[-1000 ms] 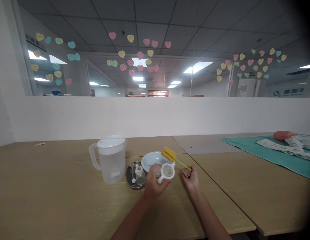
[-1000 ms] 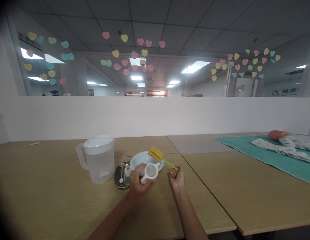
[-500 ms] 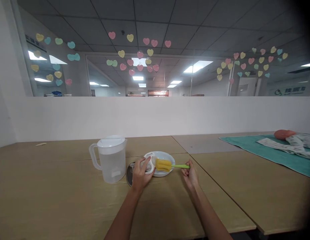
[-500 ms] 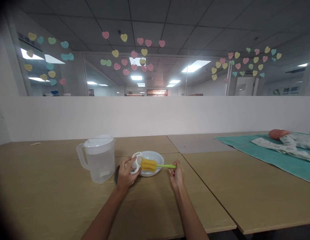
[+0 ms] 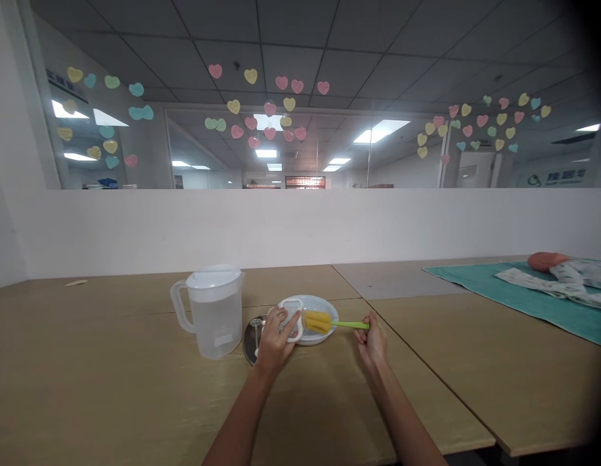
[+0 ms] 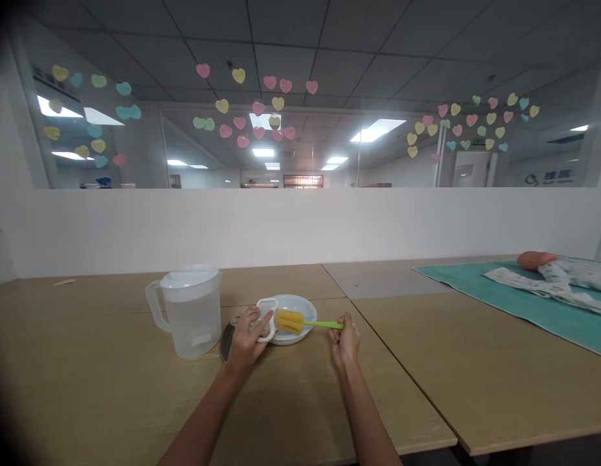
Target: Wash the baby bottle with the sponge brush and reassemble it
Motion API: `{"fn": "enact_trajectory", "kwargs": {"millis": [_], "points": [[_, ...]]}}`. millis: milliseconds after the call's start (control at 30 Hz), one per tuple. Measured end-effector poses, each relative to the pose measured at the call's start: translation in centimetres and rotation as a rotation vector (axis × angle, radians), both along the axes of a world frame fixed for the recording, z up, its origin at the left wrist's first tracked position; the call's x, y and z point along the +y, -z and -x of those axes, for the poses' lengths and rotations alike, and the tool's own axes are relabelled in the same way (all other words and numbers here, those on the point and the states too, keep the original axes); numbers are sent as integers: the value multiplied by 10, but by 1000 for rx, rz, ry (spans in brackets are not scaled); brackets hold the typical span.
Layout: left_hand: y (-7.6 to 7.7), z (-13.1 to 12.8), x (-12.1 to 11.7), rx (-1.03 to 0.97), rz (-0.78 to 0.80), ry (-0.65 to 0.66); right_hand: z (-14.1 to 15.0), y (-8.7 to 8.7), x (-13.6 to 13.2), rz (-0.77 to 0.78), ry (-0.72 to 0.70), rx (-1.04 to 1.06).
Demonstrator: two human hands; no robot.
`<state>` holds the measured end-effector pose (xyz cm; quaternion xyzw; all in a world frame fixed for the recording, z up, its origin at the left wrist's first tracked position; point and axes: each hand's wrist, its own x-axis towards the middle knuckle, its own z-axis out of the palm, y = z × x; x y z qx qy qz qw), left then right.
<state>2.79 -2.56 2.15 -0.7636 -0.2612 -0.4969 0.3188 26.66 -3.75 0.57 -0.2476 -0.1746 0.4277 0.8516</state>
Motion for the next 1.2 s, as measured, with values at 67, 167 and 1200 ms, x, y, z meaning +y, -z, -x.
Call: {"fn": "enact_trajectory", "kwargs": {"millis": [67,167,1200], "points": [[0,-1,-1,48,-14,3,2,-1,-1,2,13,-53],[0,-5,-4,134,-27,15,6,-2,-2,-2,-12,-147],[-1,3,6,-302,127,-109,-25,33,23,98,66,66]]}}
